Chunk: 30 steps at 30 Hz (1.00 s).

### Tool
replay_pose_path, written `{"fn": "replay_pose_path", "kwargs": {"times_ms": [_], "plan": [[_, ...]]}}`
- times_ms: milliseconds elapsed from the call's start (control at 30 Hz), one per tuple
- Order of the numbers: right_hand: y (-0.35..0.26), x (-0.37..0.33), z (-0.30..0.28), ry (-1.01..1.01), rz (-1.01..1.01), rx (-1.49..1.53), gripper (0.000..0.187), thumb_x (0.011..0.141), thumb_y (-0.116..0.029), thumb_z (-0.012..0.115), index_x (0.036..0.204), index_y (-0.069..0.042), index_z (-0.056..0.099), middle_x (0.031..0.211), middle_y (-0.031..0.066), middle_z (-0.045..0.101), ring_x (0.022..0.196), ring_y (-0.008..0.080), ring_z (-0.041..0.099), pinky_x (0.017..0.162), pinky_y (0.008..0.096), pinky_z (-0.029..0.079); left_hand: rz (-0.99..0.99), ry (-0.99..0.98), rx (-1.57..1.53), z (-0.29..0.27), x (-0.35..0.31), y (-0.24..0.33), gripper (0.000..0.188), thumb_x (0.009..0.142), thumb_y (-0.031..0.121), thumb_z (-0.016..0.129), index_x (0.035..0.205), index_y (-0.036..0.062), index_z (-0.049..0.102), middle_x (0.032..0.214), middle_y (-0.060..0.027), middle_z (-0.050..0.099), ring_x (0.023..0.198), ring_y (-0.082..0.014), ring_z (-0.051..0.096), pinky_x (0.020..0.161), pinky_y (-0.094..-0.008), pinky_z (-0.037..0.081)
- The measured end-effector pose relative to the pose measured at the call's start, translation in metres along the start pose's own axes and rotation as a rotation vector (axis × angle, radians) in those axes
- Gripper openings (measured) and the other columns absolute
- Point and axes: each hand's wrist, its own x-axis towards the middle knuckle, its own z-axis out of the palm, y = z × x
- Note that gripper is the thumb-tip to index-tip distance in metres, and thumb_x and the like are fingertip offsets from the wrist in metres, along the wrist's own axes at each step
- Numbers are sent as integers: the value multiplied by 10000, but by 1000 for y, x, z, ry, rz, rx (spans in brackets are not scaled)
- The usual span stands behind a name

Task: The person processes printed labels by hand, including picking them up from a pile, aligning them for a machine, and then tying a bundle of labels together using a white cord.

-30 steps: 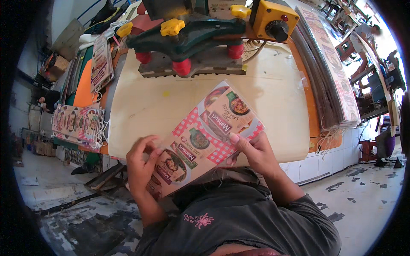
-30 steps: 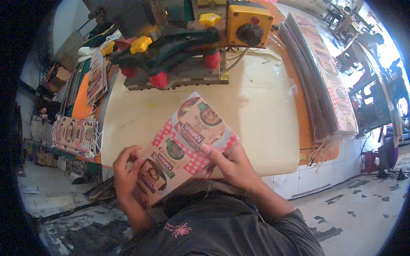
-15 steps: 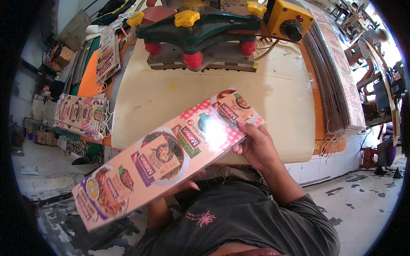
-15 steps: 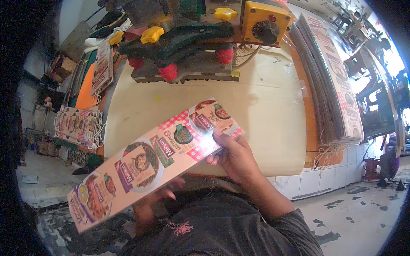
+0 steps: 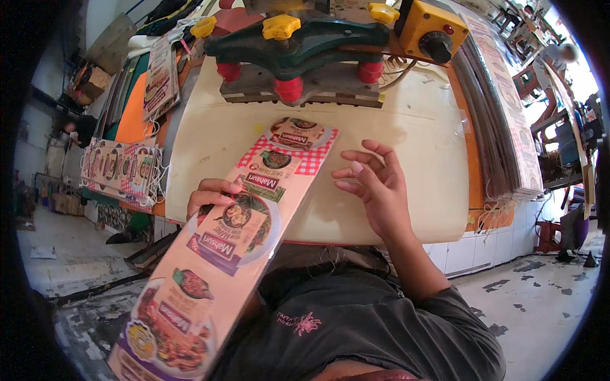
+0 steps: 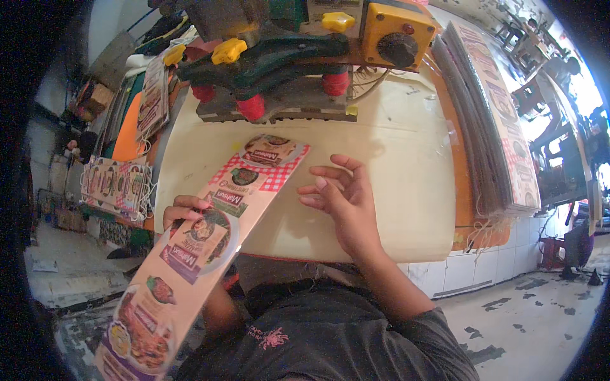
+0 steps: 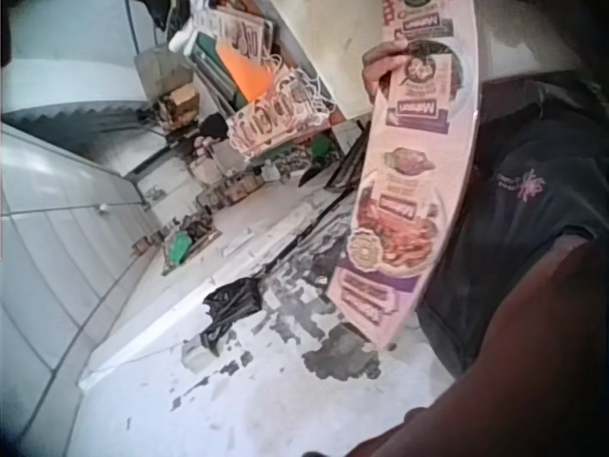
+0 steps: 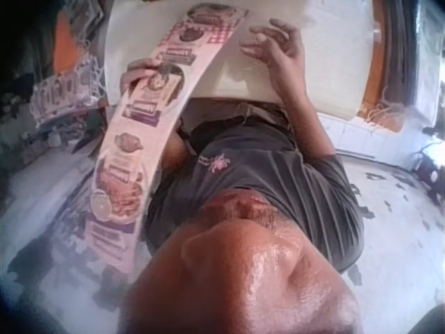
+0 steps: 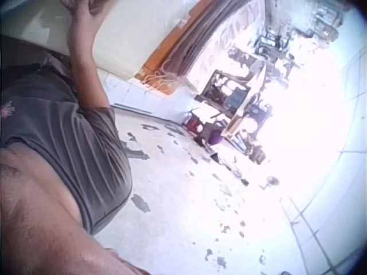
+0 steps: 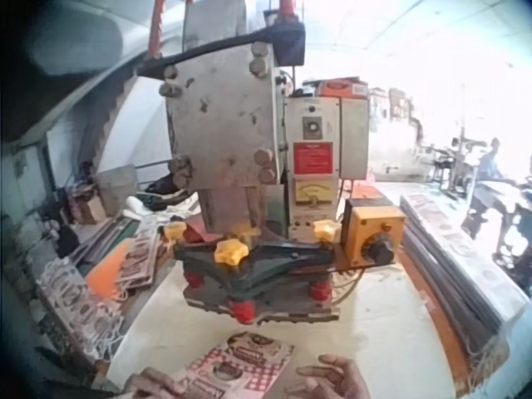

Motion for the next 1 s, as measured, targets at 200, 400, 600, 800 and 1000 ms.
{"fn": "replay_pose_path", "kwargs": {"times_ms": [200,400,600,800,1000], "plan": [[2,-2,4,-188,-726,-1126,644,741,-10,750,1354,-64,560,1371,153,565,1266,361,524,1028,451,466,105,-195,432,-6,-8,-20,501,767,102,863,1116,5,517,1191,-237,585,1058,-273,633,979,-367,543],[18,6,4,-310,-681,-1429,555,779,-21,706,1322,-48,595,1434,124,563,1346,322,507,1131,460,398,41,-225,708,25,-5,10,490,783,121,840,1179,32,565,1203,-202,670,1069,-249,642,961,-367,467],[33,14,-6,-297,-667,-1530,450,901,-73,545,1344,1,566,1470,168,530,1408,324,459,1162,487,369,67,-331,1182,31,-14,9,372,841,213,752,1146,21,658,1210,-171,715,1067,-191,669,1095,-396,331],[39,16,-11,-294,-682,-1532,448,912,-71,537,1354,-1,557,1469,172,529,1421,318,444,1174,485,355,-35,-376,931,21,-23,-10,389,860,197,722,1190,9,636,1263,-190,676,1194,-267,598,1133,-443,329],[40,16,-11,-284,-693,-1508,456,911,-69,557,1365,-25,552,1460,160,539,1413,323,449,1179,483,345,-90,-396,740,7,-32,-21,406,879,181,692,1233,-3,613,1316,-210,636,1321,-344,527,1172,-491,327]]}}
